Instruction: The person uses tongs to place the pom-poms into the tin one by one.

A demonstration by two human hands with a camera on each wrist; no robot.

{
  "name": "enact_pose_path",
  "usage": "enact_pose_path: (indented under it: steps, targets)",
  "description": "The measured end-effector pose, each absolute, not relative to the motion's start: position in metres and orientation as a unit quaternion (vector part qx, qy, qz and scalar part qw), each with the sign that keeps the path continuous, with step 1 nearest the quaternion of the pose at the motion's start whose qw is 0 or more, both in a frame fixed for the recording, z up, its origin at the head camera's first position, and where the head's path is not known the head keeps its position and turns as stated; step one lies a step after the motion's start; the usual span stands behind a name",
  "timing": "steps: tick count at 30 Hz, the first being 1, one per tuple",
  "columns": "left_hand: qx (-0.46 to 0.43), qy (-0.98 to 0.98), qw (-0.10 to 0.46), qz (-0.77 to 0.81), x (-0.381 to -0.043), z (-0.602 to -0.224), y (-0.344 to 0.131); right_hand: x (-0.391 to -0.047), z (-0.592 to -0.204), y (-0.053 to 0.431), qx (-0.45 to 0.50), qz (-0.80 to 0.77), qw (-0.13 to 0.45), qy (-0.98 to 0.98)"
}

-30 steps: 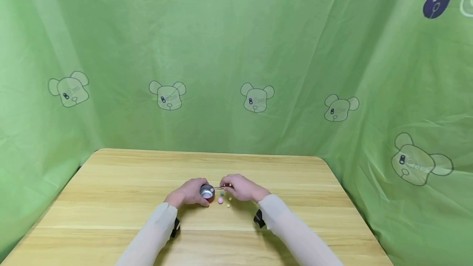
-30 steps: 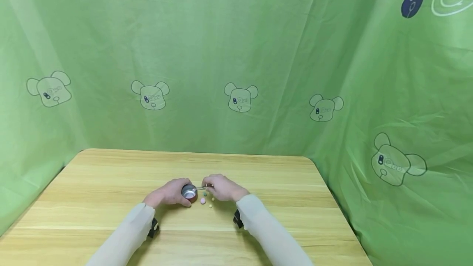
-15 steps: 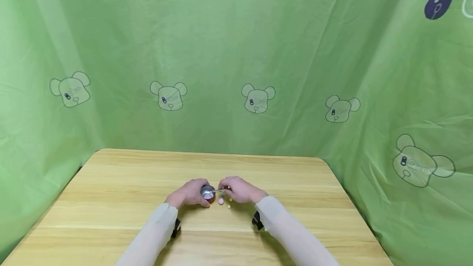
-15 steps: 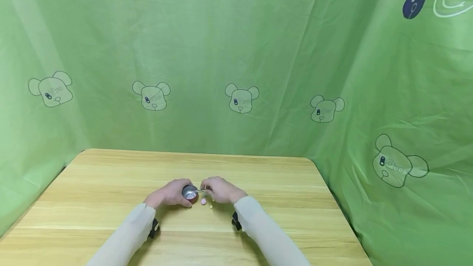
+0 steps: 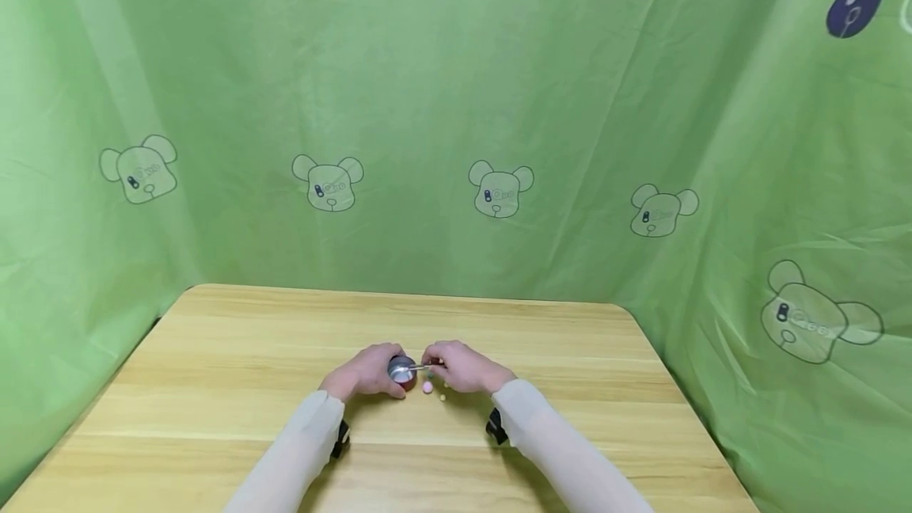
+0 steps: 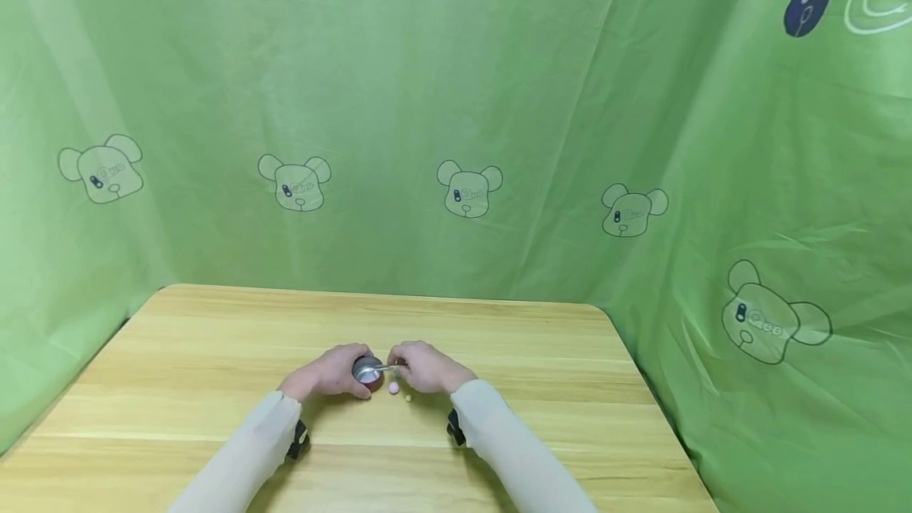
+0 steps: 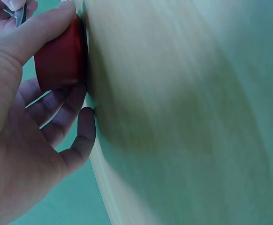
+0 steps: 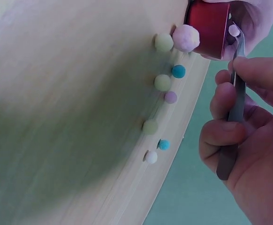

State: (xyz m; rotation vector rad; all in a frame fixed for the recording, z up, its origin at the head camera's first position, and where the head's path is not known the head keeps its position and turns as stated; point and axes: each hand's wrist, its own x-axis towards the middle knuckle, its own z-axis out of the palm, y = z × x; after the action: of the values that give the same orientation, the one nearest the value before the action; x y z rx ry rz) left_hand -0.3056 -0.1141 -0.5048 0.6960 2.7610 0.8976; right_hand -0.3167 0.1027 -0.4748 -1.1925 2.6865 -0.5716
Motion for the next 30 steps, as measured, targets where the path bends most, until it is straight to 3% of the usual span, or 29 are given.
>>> enact_pose_path:
  steps: [30]
  targets:
    - [0.223,0.921,0.085,0.307,-0.305,-0.506,-0.113,-0.326,-0.463,0.141,-0.365,-0.207,0.049,0.907]
